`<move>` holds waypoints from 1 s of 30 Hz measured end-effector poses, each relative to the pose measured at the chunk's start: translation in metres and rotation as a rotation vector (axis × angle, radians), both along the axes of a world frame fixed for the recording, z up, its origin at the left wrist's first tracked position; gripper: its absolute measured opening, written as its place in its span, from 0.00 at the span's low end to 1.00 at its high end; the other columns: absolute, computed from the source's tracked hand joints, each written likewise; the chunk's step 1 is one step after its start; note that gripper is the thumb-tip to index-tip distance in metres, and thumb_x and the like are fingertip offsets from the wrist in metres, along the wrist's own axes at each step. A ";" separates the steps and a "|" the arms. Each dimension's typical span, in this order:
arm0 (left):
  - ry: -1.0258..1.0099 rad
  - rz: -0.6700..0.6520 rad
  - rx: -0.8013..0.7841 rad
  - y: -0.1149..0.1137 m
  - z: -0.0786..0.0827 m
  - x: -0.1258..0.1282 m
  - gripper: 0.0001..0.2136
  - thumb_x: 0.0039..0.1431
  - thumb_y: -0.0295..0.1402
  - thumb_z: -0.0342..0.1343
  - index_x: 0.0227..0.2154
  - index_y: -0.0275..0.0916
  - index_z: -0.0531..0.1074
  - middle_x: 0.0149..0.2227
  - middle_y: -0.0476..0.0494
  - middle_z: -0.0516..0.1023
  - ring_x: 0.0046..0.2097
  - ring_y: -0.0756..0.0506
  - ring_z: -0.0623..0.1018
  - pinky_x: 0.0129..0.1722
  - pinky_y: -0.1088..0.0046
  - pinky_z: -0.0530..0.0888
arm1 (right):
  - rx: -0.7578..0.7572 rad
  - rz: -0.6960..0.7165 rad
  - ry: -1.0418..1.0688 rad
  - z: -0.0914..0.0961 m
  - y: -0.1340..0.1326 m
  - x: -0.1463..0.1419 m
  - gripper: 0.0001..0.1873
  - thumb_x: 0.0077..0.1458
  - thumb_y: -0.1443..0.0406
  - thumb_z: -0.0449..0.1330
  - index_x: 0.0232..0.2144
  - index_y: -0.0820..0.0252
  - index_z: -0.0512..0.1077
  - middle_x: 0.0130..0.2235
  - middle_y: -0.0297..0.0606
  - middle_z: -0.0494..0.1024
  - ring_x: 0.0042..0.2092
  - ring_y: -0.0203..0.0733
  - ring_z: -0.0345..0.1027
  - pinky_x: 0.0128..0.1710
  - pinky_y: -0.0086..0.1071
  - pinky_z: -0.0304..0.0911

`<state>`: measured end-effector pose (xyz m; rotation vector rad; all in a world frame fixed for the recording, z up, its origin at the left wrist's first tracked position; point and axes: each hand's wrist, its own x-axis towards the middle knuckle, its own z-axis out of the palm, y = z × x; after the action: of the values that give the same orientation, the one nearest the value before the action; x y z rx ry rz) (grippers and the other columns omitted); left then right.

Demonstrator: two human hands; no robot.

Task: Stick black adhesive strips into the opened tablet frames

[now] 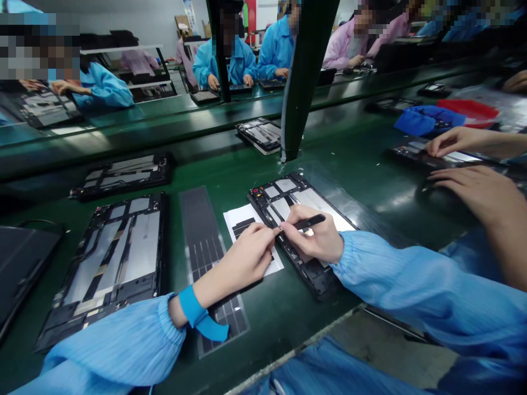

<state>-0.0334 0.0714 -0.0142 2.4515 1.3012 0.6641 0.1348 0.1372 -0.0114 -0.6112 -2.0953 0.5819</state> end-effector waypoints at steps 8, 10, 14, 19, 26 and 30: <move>0.282 -0.100 0.030 -0.006 0.022 -0.007 0.15 0.52 0.19 0.42 0.43 0.31 0.63 0.50 0.37 0.65 0.52 0.43 0.62 0.51 0.68 0.61 | -0.131 -0.081 0.141 0.019 -0.006 0.003 0.07 0.52 0.64 0.57 0.23 0.59 0.65 0.26 0.37 0.68 0.27 0.37 0.64 0.27 0.32 0.60; 0.252 -0.044 -0.027 -0.006 0.040 -0.025 0.14 0.54 0.20 0.41 0.42 0.34 0.64 0.47 0.40 0.67 0.48 0.45 0.65 0.48 0.70 0.63 | -0.205 0.046 0.055 0.032 -0.017 -0.006 0.05 0.51 0.63 0.58 0.26 0.58 0.67 0.28 0.38 0.69 0.30 0.38 0.65 0.29 0.32 0.61; 0.364 0.098 -0.219 -0.017 0.068 -0.066 0.07 0.52 0.28 0.49 0.35 0.36 0.68 0.36 0.44 0.70 0.41 0.44 0.67 0.39 0.71 0.64 | -0.425 0.445 -0.206 0.039 -0.045 -0.041 0.07 0.52 0.62 0.58 0.30 0.61 0.68 0.28 0.36 0.71 0.29 0.35 0.65 0.27 0.28 0.62; 0.379 0.076 -0.593 -0.026 0.056 -0.095 0.09 0.46 0.32 0.56 0.33 0.37 0.69 0.36 0.47 0.70 0.38 0.46 0.69 0.34 0.76 0.64 | -0.465 0.511 -0.247 0.019 -0.055 -0.085 0.06 0.52 0.65 0.57 0.28 0.64 0.67 0.29 0.35 0.71 0.28 0.32 0.64 0.27 0.26 0.60; 0.287 0.083 -0.750 -0.012 0.044 -0.099 0.08 0.44 0.31 0.58 0.30 0.36 0.68 0.30 0.49 0.71 0.30 0.49 0.70 0.28 0.78 0.64 | -0.538 0.518 -0.189 0.010 -0.047 -0.097 0.06 0.53 0.65 0.56 0.27 0.63 0.68 0.28 0.34 0.70 0.29 0.33 0.66 0.30 0.27 0.62; 0.290 0.085 -0.749 -0.013 0.046 -0.099 0.09 0.44 0.31 0.58 0.31 0.36 0.68 0.29 0.49 0.70 0.30 0.49 0.70 0.27 0.78 0.64 | -0.600 0.483 -0.134 0.008 -0.046 -0.096 0.08 0.51 0.62 0.57 0.27 0.63 0.68 0.27 0.33 0.70 0.28 0.32 0.67 0.28 0.26 0.62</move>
<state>-0.1321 0.0589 0.0320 1.9086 1.4233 -0.1709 0.0390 0.0912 -0.0031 -0.4689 -2.2000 1.5124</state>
